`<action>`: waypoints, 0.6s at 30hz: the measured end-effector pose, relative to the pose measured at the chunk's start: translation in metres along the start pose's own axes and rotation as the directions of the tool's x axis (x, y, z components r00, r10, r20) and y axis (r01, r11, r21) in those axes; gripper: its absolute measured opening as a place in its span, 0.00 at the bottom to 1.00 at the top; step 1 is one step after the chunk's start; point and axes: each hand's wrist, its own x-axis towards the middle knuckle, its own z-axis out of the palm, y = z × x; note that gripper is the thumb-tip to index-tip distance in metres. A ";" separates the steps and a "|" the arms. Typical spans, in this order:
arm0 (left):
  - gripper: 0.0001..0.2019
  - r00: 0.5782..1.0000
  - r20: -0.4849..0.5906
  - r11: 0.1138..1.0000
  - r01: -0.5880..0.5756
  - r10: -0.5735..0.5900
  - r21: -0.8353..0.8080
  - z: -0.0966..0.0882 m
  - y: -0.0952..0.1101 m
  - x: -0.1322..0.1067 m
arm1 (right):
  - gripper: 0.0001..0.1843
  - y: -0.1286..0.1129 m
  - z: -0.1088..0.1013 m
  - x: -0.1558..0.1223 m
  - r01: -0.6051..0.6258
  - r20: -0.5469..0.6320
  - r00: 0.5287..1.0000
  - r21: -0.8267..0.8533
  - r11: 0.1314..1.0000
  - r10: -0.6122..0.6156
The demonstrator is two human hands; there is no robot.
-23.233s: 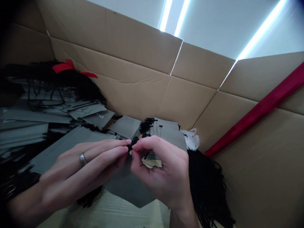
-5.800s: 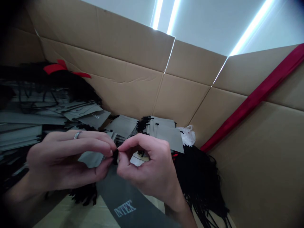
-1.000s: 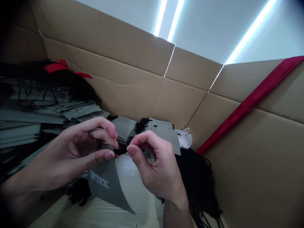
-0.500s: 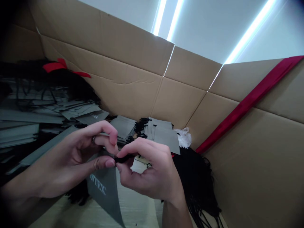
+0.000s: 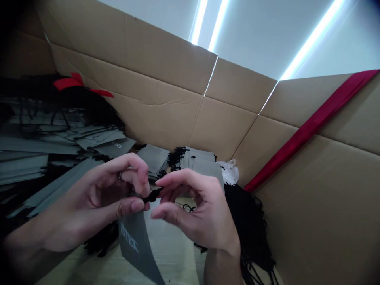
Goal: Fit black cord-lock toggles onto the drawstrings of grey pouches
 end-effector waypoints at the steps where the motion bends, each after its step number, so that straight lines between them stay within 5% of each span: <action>1: 0.13 1.000 -0.011 0.999 -0.010 0.010 0.032 0.001 -0.001 0.000 | 0.16 0.000 0.000 0.000 -0.004 -0.031 1.000 -0.035 0.999 0.003; 10: 0.08 0.993 -0.092 0.957 0.091 -0.068 0.275 0.006 -0.009 -0.003 | 0.03 0.000 0.006 0.003 0.064 -0.112 0.989 -0.250 0.966 -0.095; 18: 0.07 0.990 -0.141 0.926 0.038 0.016 0.375 0.006 -0.005 -0.002 | 0.06 0.000 -0.002 0.001 0.058 -0.004 0.998 -0.438 0.897 -0.066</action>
